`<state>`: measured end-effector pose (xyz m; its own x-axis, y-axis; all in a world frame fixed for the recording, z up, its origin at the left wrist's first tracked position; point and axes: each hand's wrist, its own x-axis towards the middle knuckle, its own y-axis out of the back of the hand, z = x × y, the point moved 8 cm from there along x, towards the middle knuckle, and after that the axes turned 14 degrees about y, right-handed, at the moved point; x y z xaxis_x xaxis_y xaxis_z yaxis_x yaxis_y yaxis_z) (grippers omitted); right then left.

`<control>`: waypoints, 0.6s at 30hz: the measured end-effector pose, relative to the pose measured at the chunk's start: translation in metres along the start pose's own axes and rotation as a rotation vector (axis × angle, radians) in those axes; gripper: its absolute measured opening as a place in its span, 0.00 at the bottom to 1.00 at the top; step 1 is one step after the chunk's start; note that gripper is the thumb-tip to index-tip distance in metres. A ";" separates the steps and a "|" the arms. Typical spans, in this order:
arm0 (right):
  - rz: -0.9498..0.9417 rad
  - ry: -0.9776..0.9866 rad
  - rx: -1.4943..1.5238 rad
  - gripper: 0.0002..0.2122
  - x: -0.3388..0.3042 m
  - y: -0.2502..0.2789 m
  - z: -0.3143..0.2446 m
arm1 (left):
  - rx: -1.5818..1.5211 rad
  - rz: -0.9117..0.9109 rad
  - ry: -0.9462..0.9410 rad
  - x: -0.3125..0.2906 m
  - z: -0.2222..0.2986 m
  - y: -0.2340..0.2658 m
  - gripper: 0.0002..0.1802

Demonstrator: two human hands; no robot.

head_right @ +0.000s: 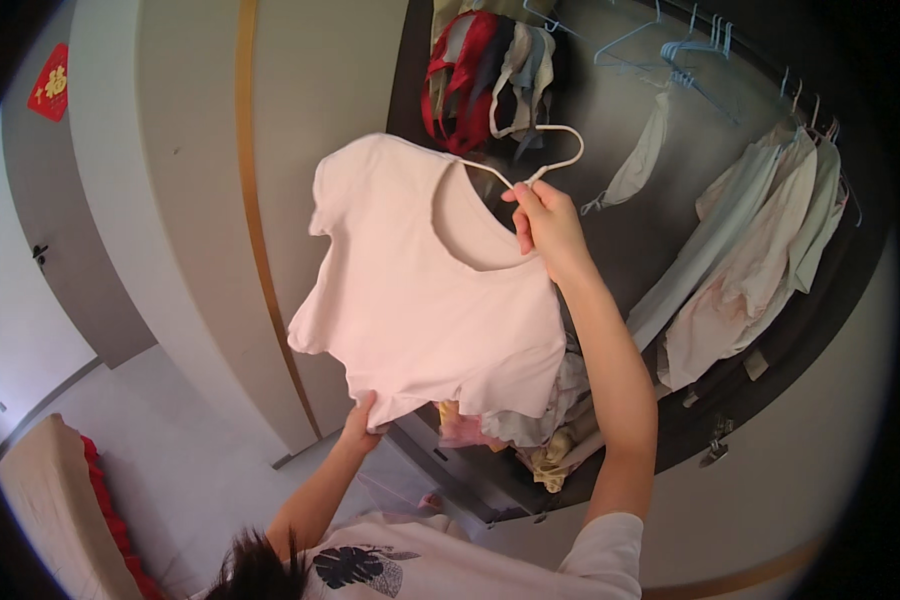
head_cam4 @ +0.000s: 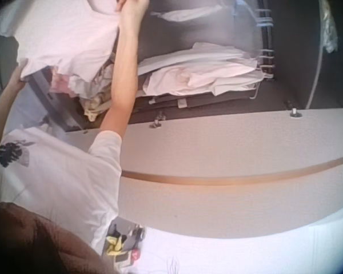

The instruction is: The person wipes the exterior and interior surfaces of a white wardrobe with a yellow cloth and then places several pieces of clothing onto hangers and hangs them on a rack inside the wardrobe.

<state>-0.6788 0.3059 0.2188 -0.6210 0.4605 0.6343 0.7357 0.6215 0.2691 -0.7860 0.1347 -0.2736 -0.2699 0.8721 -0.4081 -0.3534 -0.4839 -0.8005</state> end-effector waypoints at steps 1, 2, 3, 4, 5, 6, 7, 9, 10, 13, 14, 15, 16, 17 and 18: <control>0.005 0.002 -0.006 0.14 0.000 0.004 0.006 | -0.036 0.006 0.002 -0.004 0.006 0.004 0.30; 0.023 0.078 -0.261 0.13 -0.003 0.015 0.007 | -0.099 0.018 -0.044 -0.017 0.017 0.000 0.29; 0.040 0.154 -0.517 0.13 -0.005 0.026 0.007 | -0.161 0.026 -0.091 -0.033 0.029 -0.003 0.29; 0.064 0.187 -0.506 0.12 -0.008 0.038 0.014 | -0.196 -0.055 -0.116 -0.049 0.044 -0.003 0.29; 0.074 0.188 -0.512 0.12 -0.015 0.045 0.010 | -0.232 -0.131 -0.144 -0.068 0.059 0.001 0.29; 0.072 0.062 -0.254 0.12 -0.024 0.048 0.017 | -0.244 -0.182 -0.188 -0.091 0.073 0.001 0.29; 0.062 -0.053 0.008 0.12 -0.030 0.047 0.022 | -0.258 -0.236 -0.241 -0.109 0.083 0.001 0.28; 0.127 -0.089 0.076 0.12 -0.037 0.067 0.045 | -0.123 -0.146 -0.208 -0.108 0.073 0.016 0.28; 0.161 -0.100 -0.087 0.12 -0.038 0.082 0.062 | 0.011 -0.037 -0.187 -0.106 0.062 0.027 0.27; 0.082 -0.076 -0.393 0.12 -0.041 0.078 0.088 | 0.220 0.185 0.059 -0.057 0.002 0.087 0.21; 0.045 0.030 -0.450 0.12 -0.042 0.067 0.078 | 0.222 0.183 0.053 -0.046 0.003 0.093 0.21; 0.009 0.139 -0.508 0.12 -0.042 0.053 0.065 | 0.442 0.301 0.028 -0.037 0.011 0.103 0.18; -0.046 0.057 -0.468 0.12 -0.047 0.041 0.053 | 0.663 0.424 0.009 -0.034 0.017 0.112 0.17; -0.039 0.056 -0.472 0.12 -0.050 0.041 0.044 | 0.669 0.419 0.010 -0.036 0.025 0.099 0.17; -0.078 -0.010 -0.408 0.12 -0.054 0.038 0.043 | 0.774 0.458 -0.210 -0.039 0.055 0.077 0.15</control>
<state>-0.6289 0.3314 0.1636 -0.6802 0.4291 0.5943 0.7319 0.3535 0.5825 -0.8524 0.0591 -0.2952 -0.6612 0.5895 -0.4640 -0.6521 -0.7574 -0.0330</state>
